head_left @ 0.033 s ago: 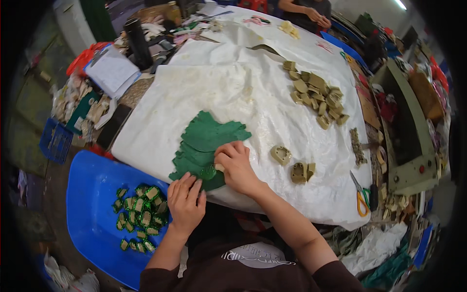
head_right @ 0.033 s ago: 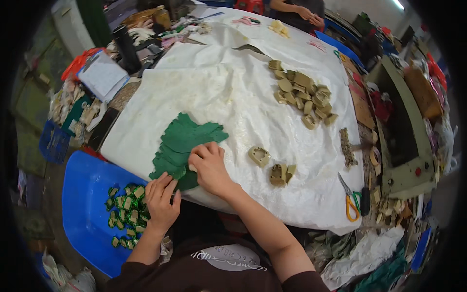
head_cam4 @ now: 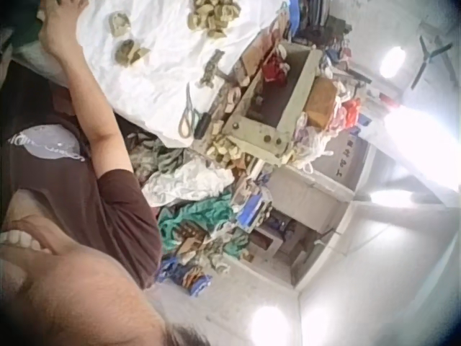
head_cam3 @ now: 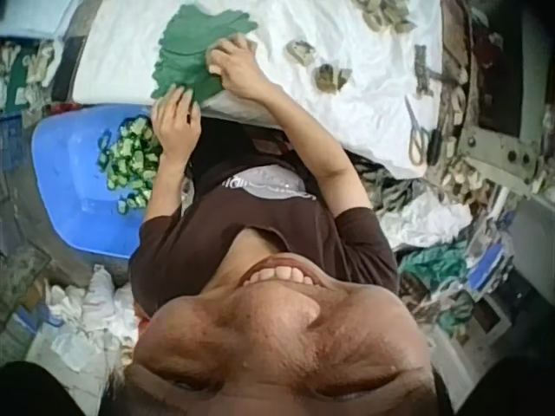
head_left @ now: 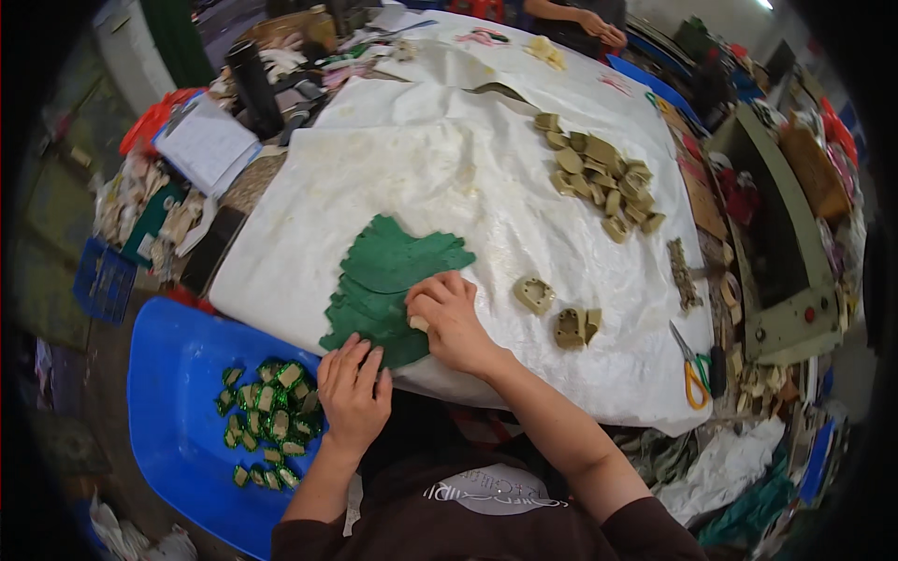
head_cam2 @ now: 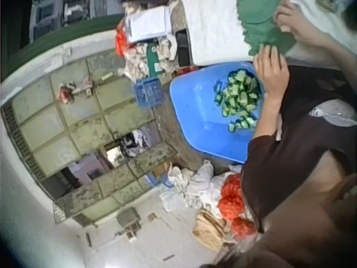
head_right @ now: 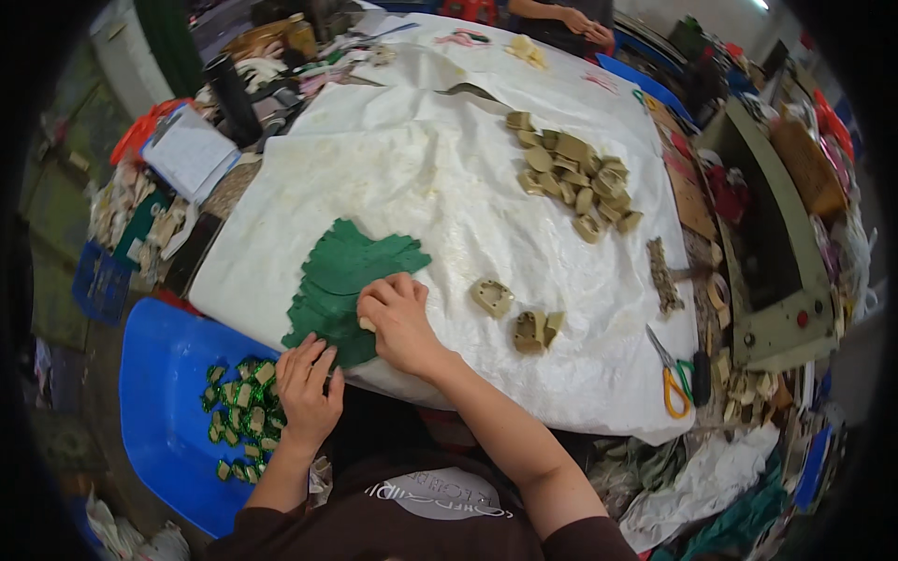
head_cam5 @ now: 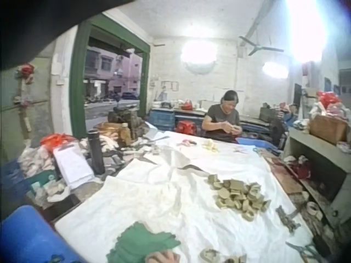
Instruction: The person repeatedly picks up beige plastic shoe-like parts and green foam pieces from a table. They wrap the foam around the plastic parts by hand and place the finished units into a blue bin. A second person is visible working at the same table in the background.
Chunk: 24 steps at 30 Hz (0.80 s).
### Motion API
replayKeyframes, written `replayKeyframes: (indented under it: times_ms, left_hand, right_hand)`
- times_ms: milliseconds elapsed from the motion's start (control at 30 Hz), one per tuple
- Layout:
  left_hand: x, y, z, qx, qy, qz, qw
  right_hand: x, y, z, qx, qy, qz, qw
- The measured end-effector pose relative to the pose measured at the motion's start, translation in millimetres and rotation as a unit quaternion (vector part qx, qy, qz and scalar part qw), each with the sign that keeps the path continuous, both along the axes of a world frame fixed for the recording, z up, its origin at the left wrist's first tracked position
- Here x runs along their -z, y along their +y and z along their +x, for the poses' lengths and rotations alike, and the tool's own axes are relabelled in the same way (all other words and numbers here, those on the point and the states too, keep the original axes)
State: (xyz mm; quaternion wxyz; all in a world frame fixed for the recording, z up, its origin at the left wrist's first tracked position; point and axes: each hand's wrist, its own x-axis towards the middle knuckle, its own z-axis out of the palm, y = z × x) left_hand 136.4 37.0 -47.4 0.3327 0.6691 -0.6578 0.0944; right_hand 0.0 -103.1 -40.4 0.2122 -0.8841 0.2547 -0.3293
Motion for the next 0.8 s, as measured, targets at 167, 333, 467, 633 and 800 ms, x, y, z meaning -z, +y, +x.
replayKeyframes:
  times_ms: [167, 333, 467, 633, 800]
  left_hand:
    - [3, 5, -6, 0.007, 0.001, 0.021, 1.000]
    - [5, 5, -6, 0.010, -0.019, 0.022, 1.000]
    - [7, 7, -3, 0.010, -0.025, 0.021, 0.999]
    - [2, 9, -3, 0.010, 0.016, 0.054, 0.998]
    - [-26, 1, -28, 0.040, 0.118, 0.067, 0.990]
  right_hand:
    - [4, 5, -11, -0.015, 0.027, -0.009, 0.999]
    - [8, 12, -19, -0.032, 0.022, -0.031, 0.999]
    - [9, 16, -20, -0.013, 0.046, 0.038, 0.998]
    - [-8, 19, -39, 0.035, -0.133, 0.148, 0.979]
    - [-31, 23, -96, 0.051, -0.188, 0.264, 0.945]
